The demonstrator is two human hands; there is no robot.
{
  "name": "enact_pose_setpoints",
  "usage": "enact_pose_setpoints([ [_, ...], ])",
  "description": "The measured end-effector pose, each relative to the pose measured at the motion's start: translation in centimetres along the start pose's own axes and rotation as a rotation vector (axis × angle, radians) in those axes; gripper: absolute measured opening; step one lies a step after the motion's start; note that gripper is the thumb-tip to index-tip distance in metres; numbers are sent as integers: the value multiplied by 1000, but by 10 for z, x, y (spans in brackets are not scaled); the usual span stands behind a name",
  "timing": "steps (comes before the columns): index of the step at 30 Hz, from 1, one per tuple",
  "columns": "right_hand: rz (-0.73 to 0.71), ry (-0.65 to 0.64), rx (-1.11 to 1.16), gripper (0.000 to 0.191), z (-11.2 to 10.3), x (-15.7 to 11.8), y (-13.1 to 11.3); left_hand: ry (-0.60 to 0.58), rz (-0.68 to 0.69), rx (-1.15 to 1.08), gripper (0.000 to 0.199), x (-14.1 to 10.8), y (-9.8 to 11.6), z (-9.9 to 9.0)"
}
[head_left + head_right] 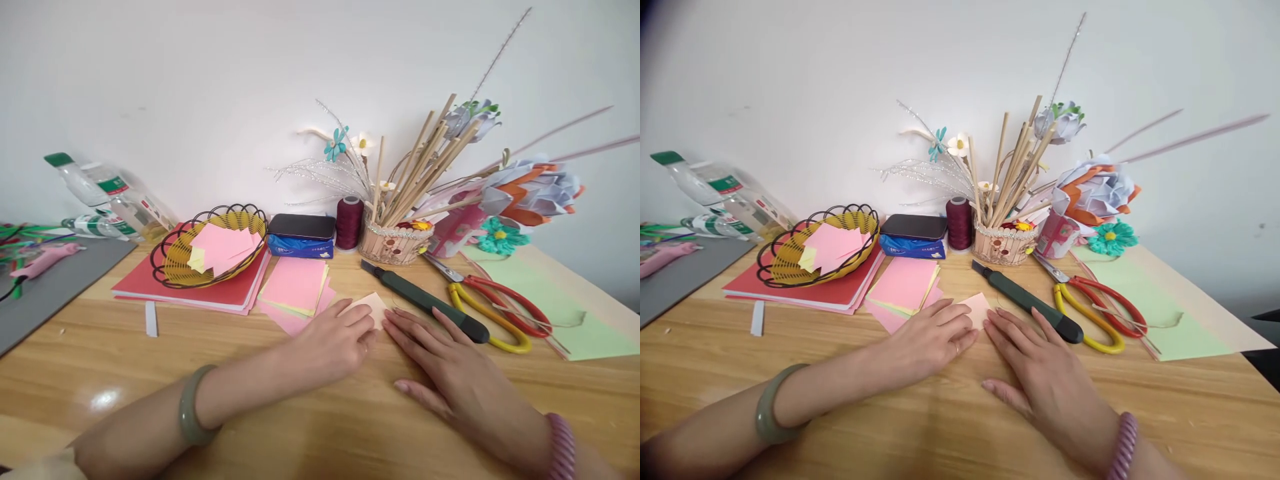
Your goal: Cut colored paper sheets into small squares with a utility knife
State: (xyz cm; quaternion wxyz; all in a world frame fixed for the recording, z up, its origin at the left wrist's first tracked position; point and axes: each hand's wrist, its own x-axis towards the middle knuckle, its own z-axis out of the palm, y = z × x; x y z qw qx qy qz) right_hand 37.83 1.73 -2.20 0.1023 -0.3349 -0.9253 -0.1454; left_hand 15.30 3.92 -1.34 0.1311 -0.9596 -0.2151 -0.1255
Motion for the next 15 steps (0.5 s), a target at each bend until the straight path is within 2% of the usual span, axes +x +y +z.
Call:
enact_pose_setpoints([
  [6,20,32,-7,56,3,-1,-1,20,-127,-147,20,-29,0,-2],
  [11,50,78,5,62,5,-5,-1,3,-213,-253,27,-53,3,-11],
  [15,77,122,0,73,1,-3,-7,-24,-162,-269,32,-61,1,-11],
])
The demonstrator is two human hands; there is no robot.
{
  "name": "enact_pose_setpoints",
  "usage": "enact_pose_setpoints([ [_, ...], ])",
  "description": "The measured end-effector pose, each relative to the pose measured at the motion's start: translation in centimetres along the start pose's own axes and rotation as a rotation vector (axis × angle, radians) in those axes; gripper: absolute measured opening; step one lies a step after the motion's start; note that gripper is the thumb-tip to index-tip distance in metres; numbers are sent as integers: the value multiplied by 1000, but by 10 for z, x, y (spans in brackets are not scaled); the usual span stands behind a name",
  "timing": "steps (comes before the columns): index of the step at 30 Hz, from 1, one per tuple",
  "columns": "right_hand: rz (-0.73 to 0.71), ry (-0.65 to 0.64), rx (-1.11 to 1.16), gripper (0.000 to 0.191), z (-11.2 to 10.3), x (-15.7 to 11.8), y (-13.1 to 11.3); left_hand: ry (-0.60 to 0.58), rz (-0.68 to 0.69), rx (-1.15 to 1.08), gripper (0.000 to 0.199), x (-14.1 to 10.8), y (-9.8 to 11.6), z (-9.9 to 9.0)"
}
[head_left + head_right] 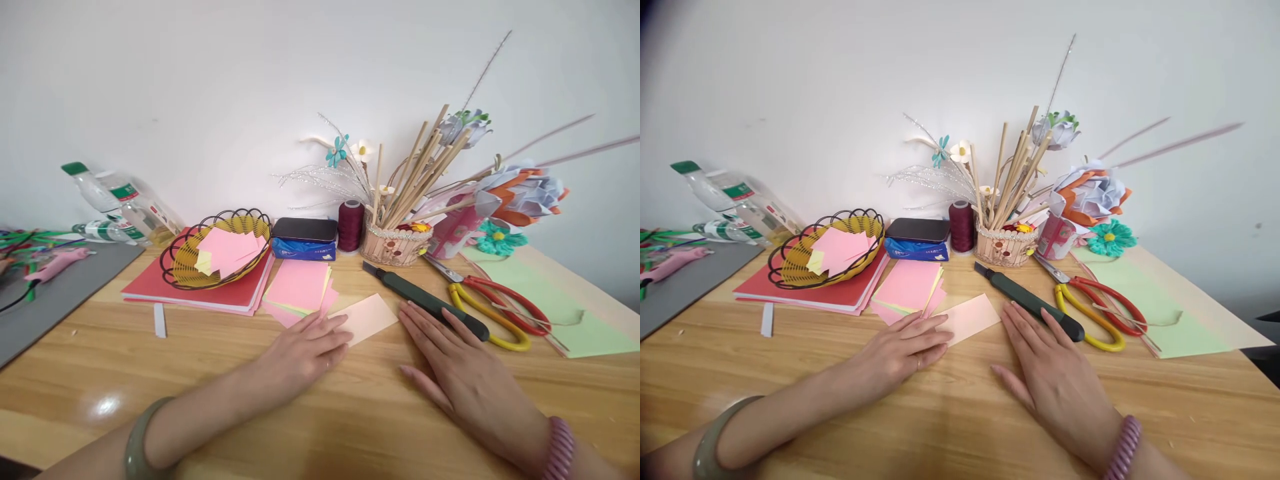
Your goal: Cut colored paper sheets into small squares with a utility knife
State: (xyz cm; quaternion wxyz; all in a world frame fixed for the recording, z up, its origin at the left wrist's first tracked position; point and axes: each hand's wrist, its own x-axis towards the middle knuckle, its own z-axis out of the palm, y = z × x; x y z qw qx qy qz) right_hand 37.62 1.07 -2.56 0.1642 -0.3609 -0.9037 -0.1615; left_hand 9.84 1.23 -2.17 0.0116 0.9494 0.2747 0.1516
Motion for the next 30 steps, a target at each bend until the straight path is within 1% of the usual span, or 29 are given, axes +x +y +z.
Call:
enact_pose_setpoints([
  [1,-18,-1,7,73,-2,2,-4,-12,38,-4,33,-1,-2,1],
  [3,-109,-31,44,71,-5,9,-15,-45,91,-19,34,-2,-5,1],
  [5,-213,-77,87,66,-7,15,-25,-79,97,-36,35,-3,-8,1],
  [7,-241,-100,103,60,-8,19,-29,-99,92,-46,36,-4,-9,1],
  [9,-208,-102,96,55,-8,19,-23,-101,94,-53,37,-5,-10,1],
  [13,-116,-65,56,62,-6,11,-1,-84,91,-69,36,-7,-11,2],
  [15,-87,-39,32,61,-6,6,7,-68,81,-51,35,-9,-11,3],
  [20,-17,40,-17,42,-7,5,15,-24,30,81,33,-11,3,7],
  [22,47,57,-54,40,-7,10,21,-21,30,73,35,-5,8,8],
  [24,107,48,-94,44,-4,17,28,-14,27,-10,39,7,8,7],
  [27,147,5,-130,48,7,26,37,39,-20,-133,38,28,-2,1],
  [28,148,-9,-135,48,10,27,39,34,-23,-150,35,35,-8,-3],
  [30,143,-34,-136,46,15,27,41,-34,-21,-172,30,46,-18,-9],
])
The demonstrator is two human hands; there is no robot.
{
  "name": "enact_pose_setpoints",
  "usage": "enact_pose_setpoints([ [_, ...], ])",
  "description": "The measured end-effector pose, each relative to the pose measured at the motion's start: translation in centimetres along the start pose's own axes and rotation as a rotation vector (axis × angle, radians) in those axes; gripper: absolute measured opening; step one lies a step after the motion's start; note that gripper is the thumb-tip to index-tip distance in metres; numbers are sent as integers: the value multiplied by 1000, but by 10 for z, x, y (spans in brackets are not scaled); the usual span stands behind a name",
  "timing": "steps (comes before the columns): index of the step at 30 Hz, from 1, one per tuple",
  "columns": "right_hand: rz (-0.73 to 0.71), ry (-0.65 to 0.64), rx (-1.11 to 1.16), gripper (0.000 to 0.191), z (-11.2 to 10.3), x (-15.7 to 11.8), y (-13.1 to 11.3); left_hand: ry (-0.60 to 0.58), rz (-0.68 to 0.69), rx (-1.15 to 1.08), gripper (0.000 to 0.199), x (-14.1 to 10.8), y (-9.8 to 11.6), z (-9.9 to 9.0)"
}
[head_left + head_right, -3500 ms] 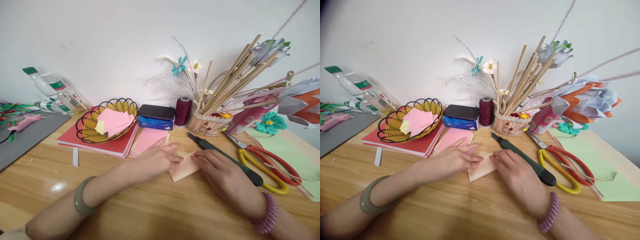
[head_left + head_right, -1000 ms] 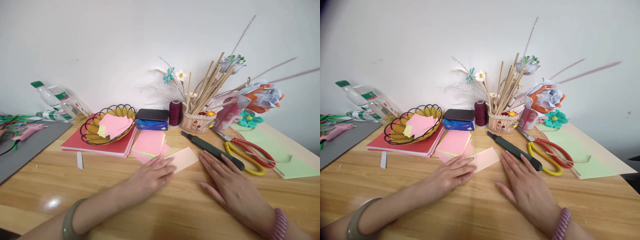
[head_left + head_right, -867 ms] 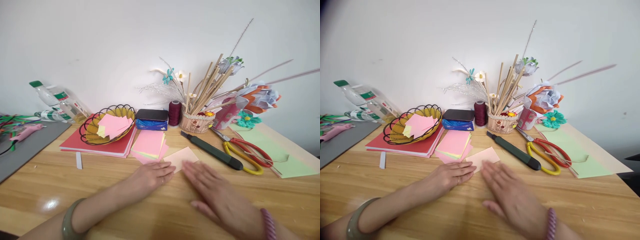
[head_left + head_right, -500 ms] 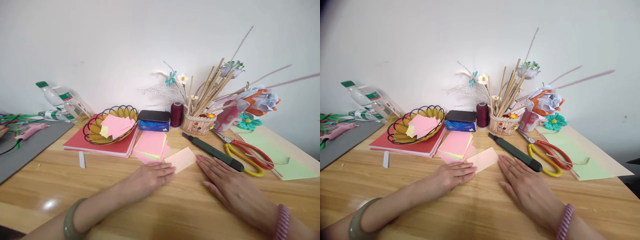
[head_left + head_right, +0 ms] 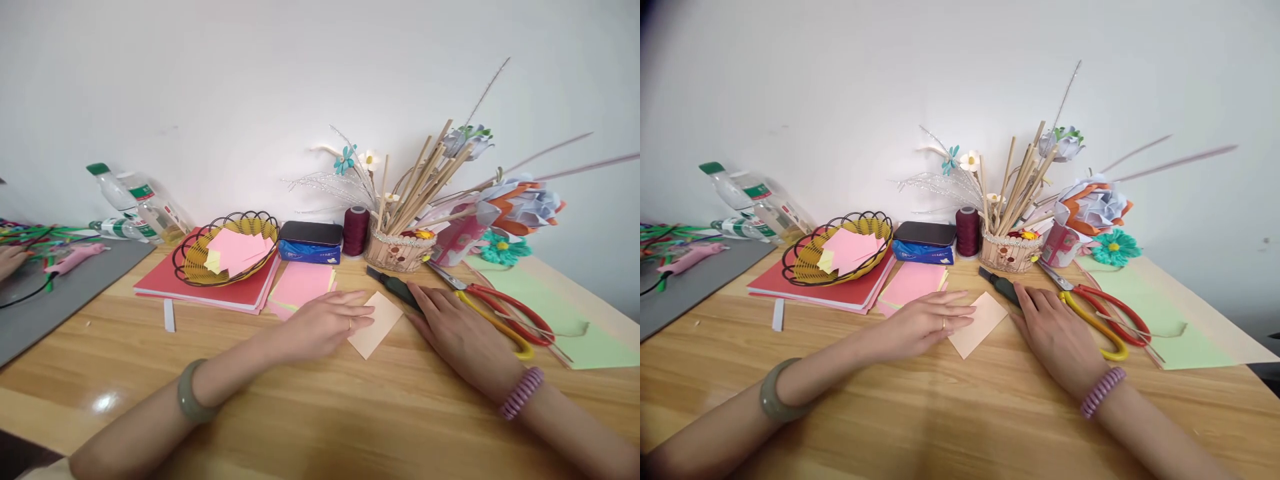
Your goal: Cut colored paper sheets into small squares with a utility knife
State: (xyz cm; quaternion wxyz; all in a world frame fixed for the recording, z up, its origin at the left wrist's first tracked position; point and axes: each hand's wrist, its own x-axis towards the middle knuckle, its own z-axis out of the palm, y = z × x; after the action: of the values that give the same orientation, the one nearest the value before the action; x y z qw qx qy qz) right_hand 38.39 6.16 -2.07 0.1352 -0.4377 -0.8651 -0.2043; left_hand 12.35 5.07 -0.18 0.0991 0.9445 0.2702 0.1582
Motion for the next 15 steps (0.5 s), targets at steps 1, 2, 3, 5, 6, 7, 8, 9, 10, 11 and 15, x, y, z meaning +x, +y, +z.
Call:
enact_pose_setpoints([
  [1,-2,-10,0,45,1,-1,0,-58,2,-2,29,4,-3,-3],
  [2,-2,-18,0,44,0,-3,0,-119,3,1,29,7,-5,-6],
  [3,-1,-23,-1,44,-2,-5,1,-175,2,11,30,10,-6,-7],
  [5,4,-26,-4,47,-10,-13,1,-232,-15,61,33,12,-6,-6],
  [6,8,-24,-9,50,-14,-18,2,-225,-30,99,34,13,-5,-5],
  [7,15,-23,-11,53,-19,-25,3,-202,-42,142,35,13,-4,-3],
  [8,32,-17,-15,56,-23,-32,5,-171,-53,188,35,14,-3,-2],
  [9,49,-22,-8,58,-26,-41,6,-139,-60,231,36,15,-2,0],
  [10,75,-33,24,60,-29,-50,8,-113,-63,266,38,16,-2,1],
  [11,105,-68,84,60,-31,-60,9,-94,-63,291,41,17,-2,2],
  [15,135,-249,274,58,-37,-94,5,-65,-75,323,33,23,-5,1],
])
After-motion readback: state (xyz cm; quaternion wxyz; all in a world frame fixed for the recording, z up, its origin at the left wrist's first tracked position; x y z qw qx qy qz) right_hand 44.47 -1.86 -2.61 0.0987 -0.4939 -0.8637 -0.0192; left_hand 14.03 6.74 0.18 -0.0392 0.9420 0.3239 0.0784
